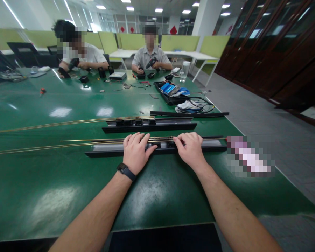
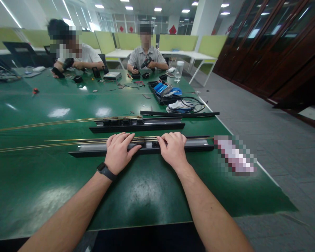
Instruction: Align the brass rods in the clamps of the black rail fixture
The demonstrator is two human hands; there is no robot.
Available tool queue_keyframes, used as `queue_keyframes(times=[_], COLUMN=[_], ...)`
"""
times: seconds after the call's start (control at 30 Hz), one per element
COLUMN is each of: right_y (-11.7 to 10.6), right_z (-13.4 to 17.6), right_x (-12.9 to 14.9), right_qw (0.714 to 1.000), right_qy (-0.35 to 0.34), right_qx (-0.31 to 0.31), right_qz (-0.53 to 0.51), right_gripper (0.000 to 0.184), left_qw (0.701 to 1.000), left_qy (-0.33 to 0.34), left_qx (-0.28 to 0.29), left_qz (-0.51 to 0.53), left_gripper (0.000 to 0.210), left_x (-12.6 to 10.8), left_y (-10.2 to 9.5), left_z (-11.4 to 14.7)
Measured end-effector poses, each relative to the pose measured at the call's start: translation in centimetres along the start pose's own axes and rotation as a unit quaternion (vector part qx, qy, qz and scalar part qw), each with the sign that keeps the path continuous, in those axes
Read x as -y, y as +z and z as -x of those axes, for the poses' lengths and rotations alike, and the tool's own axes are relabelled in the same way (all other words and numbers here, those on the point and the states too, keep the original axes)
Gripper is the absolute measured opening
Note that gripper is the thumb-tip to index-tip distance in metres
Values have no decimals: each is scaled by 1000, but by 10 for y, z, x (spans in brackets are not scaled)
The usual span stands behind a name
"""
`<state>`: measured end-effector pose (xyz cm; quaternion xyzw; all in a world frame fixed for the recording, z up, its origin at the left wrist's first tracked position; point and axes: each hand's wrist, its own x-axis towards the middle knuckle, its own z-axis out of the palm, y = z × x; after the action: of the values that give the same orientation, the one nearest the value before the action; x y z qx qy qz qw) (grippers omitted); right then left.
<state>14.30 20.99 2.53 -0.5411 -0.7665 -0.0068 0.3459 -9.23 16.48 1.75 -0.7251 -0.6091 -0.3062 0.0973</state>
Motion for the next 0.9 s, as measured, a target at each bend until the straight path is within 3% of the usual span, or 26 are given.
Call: queue_keyframes(times=[0.9], right_y=[0], right_z=[3], right_x=[2], right_qw=[999], right_qy=[-25], right_qx=[-18], right_qz=[32], right_gripper=[31], left_qw=[1000], left_qy=[-3], left_qx=[3], left_qz=[0], left_gripper=[47], left_x=[0], left_y=[0], left_z=[0])
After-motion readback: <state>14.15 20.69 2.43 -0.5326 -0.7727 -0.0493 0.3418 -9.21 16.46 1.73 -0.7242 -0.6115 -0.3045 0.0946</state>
